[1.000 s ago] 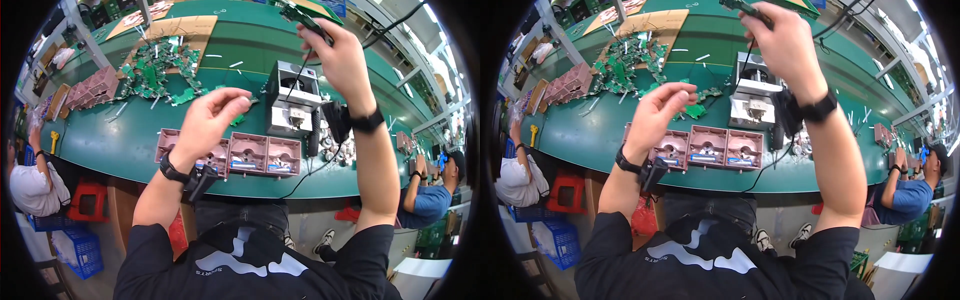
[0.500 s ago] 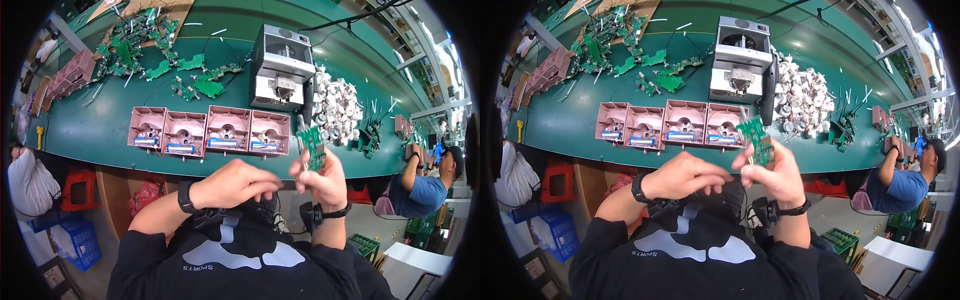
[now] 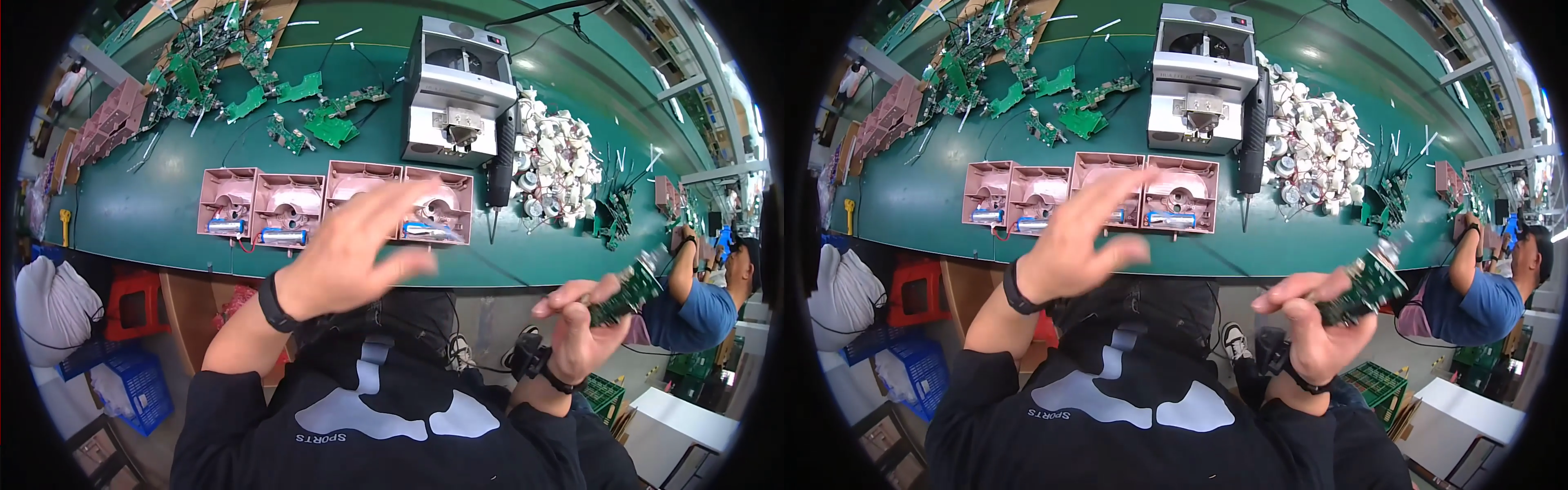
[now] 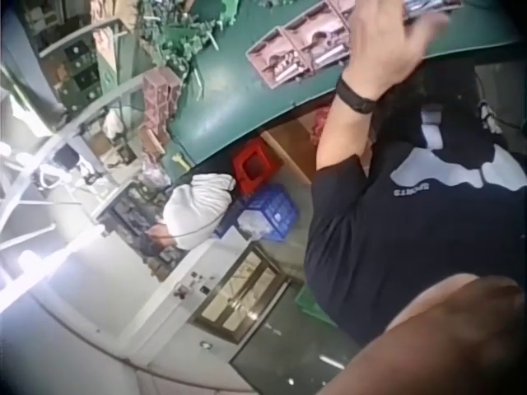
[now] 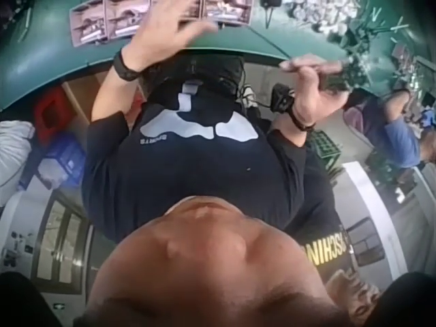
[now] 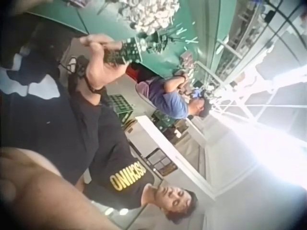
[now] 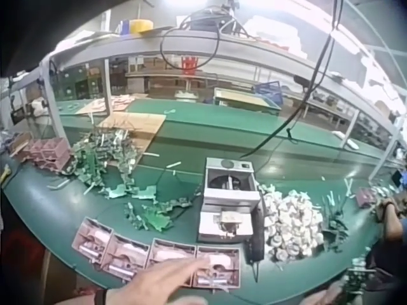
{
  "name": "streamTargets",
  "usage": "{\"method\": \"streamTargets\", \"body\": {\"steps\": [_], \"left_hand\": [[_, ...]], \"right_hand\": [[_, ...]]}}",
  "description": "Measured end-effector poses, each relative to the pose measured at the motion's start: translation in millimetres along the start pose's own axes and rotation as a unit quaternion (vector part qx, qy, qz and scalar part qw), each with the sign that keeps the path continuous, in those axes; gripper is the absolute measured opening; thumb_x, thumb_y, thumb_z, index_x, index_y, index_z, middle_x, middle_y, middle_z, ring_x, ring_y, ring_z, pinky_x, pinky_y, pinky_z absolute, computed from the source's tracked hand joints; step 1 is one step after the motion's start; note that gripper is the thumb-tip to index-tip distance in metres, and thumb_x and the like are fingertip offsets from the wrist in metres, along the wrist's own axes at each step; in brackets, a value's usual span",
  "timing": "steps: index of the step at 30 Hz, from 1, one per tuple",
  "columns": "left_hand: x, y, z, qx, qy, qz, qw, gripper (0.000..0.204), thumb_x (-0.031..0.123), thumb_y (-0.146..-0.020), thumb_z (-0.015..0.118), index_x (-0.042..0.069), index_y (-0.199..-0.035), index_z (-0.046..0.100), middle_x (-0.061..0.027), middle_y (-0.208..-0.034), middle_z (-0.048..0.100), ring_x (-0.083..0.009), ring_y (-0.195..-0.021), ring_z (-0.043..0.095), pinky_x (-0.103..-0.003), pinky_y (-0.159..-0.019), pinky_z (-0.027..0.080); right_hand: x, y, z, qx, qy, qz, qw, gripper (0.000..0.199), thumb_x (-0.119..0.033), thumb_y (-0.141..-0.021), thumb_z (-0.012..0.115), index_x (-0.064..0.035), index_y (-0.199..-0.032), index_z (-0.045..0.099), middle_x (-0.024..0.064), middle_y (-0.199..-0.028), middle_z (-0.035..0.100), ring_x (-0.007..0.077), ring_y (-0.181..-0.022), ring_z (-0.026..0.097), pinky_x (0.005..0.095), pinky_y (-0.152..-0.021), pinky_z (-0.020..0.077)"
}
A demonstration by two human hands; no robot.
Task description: Manually assemble circuit boards into plastic housings and fasten components using an electric screwdriver.
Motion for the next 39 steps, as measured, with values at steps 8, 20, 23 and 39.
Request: {"method": "streamTargets", "body": {"steps": [8,20,23,39], "left_hand": [[-25.6,-22.1,54.0,-0.095,-0.299,0.016,0.95,0.102,0.029,-0.076,0.09,0.008,-0.16,0.036,-0.0269,-0.149,0.046,-0.0428,-0.143,0.043,-0.052,-0.123,0.034],[-31.4,-28.1,54.6,-0.065,-0.22,0.032,0.973,0.105,0.019,-0.064,0.092,0.012,-0.155,0.042,-0.0214,-0.14,0.049,-0.0425,-0.131,0.052,-0.055,-0.122,0.037],[-27.2,-27.8,51.7,-0.06,-0.225,0.038,0.972,0.102,0.02,-0.065,0.093,0.011,-0.153,0.043,-0.0217,-0.137,0.049,-0.0422,-0.13,0.051,-0.054,-0.12,0.037],[14.6,-23.1,38.2,-0.05,-0.162,0.074,0.983,0.062,0.014,-0.061,0.092,0.013,-0.116,0.066,-0.0268,-0.158,0.041,-0.0472,-0.141,0.046,-0.057,-0.112,0.04]], "right_hand": [[-3.2,2.4,14.2,-0.026,0.169,-0.067,0.983,0.025,0.008,-0.096,0.068,0.0008,-0.103,0.046,0.0235,-0.089,0.071,0.0282,-0.073,0.073,0.0399,-0.067,0.0627],[15.9,4.6,21.2,-0.107,0.232,-0.041,0.966,0.022,0.019,-0.091,0.065,0.004,-0.094,0.05,0.0255,-0.087,0.071,0.0305,-0.078,0.075,0.0413,-0.072,0.0632],[19.5,2.4,22.9,-0.113,0.23,-0.029,0.966,0.022,0.019,-0.09,0.066,0.0042,-0.093,0.051,0.026,-0.087,0.072,0.0305,-0.08,0.076,0.0404,-0.073,0.0632],[34.4,3.2,54.2,-0.142,0.363,-0.234,0.891,0.026,0.003,-0.082,0.085,0.0012,-0.099,0.065,0.0133,-0.09,0.078,0.0258,-0.073,0.078,0.0308,-0.067,0.0606]]}}
Point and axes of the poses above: each hand's wrist, its own y-axis away from the middle knuckle, its own z-axis out of the palm, x = y × z, the point moved 7 cm from there along -y, towards the middle knuckle
